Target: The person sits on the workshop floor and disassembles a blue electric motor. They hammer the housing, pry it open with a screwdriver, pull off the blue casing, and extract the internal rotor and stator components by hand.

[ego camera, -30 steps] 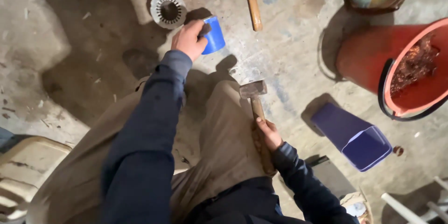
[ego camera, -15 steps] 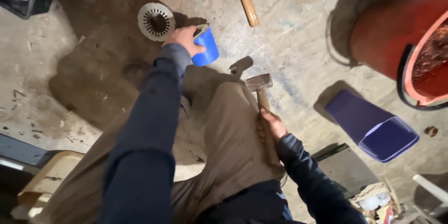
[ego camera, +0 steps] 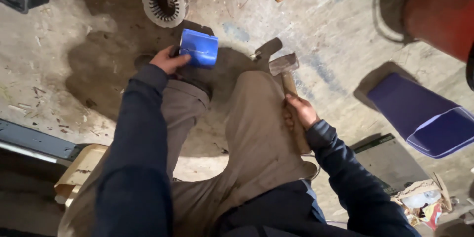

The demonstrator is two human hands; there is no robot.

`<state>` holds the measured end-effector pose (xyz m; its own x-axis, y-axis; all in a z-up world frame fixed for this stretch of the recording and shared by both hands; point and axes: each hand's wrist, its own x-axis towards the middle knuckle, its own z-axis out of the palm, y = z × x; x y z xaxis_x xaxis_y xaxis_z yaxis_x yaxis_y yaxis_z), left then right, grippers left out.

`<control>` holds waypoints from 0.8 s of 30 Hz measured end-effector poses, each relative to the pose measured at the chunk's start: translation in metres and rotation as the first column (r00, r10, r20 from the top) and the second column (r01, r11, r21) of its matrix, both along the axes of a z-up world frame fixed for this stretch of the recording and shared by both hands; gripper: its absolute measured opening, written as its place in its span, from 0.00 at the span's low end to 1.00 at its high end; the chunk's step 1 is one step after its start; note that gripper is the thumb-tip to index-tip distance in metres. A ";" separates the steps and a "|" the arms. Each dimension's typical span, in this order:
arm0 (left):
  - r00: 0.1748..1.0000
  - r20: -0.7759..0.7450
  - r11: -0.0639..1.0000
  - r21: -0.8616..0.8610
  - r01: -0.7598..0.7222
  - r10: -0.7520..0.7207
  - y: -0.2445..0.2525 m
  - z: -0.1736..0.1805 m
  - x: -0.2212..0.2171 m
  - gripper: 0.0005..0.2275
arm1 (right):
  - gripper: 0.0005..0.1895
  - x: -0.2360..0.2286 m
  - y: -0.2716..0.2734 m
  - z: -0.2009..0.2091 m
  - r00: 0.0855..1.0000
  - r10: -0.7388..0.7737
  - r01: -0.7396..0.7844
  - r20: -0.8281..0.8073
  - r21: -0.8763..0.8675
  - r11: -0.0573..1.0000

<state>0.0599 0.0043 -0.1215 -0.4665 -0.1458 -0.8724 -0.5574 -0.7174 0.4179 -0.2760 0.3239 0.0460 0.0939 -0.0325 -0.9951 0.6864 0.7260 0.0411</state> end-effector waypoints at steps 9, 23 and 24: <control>0.986 -0.003 0.983 0.071 -0.167 0.168 0.060 -0.072 0.037 0.14 | 0.18 -0.001 -0.027 0.003 0.990 0.136 -0.137 -0.033 -0.036 0.990; 0.703 0.319 0.504 -0.518 0.691 -0.636 0.079 0.076 -0.120 0.28 | 0.19 -0.006 -0.044 -0.035 0.955 0.210 -0.216 -0.209 -0.005 0.976; 0.662 0.325 0.463 -0.512 0.723 -0.675 0.085 0.078 -0.125 0.28 | 0.19 -0.007 -0.043 -0.036 0.953 0.204 -0.210 -0.225 -0.001 0.978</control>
<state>-0.0647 0.0892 -0.0432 -0.5842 -0.2540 -0.7708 -0.8069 0.2838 0.5180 -0.2829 0.2813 0.0096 -0.1226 -0.0607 -0.9906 0.5104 0.8522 -0.1154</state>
